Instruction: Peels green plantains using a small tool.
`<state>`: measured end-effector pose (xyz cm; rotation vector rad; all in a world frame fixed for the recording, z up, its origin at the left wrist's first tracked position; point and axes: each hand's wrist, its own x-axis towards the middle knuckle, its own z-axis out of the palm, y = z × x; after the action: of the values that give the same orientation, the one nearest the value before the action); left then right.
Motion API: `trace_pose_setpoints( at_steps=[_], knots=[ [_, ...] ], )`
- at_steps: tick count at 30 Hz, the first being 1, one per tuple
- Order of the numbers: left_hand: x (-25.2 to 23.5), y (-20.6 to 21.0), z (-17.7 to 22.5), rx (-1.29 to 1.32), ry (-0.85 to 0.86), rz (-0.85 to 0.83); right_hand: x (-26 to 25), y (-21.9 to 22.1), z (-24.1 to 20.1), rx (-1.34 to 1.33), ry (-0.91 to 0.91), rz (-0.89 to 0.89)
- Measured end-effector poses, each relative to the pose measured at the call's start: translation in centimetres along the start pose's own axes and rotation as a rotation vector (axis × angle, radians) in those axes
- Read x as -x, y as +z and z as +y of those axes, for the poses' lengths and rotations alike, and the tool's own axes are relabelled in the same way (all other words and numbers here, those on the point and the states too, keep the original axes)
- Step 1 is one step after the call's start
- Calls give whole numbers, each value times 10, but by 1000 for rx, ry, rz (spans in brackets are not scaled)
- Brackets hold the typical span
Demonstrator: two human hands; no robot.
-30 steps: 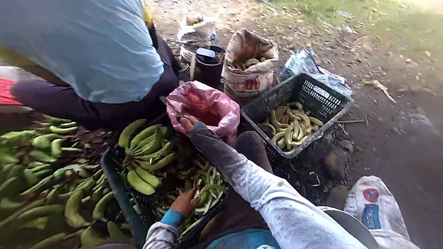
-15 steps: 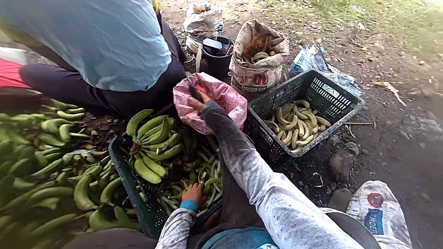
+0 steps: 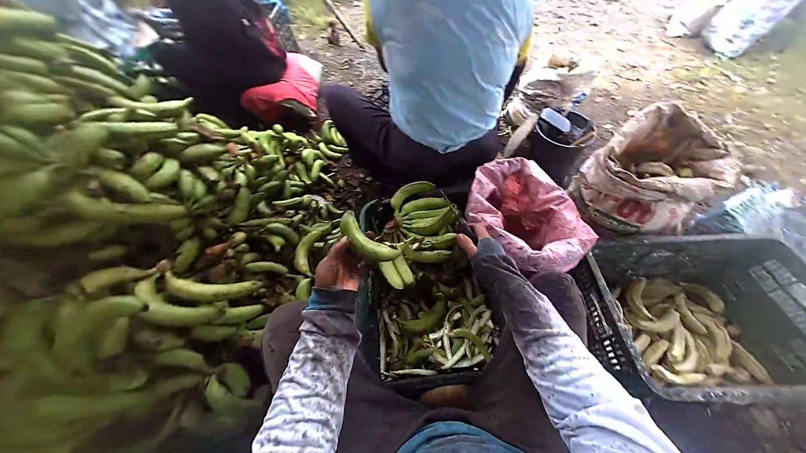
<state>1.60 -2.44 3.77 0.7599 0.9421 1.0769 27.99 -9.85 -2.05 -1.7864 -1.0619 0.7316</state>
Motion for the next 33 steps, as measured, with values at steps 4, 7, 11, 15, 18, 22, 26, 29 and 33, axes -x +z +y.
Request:
trace_pose_setpoints(
  at_steps=[4,7,11,15,18,22,26,29,33],
  knots=[
    [-6,-2,-25,-29,71,237,26,47,-26,-141,156,-229],
    [-4,3,-37,-100,242,154,40,59,-34,-65,239,-337],
    [-3,9,-47,-195,341,43,60,46,-69,-292,69,-160],
    [0,13,-54,-225,340,-37,70,53,-68,-306,-110,0],
    [2,6,-61,-123,395,-145,52,63,13,227,3,-423],
    [1,-1,-43,-185,281,-110,51,62,-34,300,361,-515],
    [-12,-2,-61,-174,-34,81,24,66,21,-74,128,-359],
    [-17,7,-67,-116,-131,214,20,67,49,-43,-119,-372],
    [-11,14,-62,-201,-169,120,41,44,1,271,-285,-527]
  ],
)
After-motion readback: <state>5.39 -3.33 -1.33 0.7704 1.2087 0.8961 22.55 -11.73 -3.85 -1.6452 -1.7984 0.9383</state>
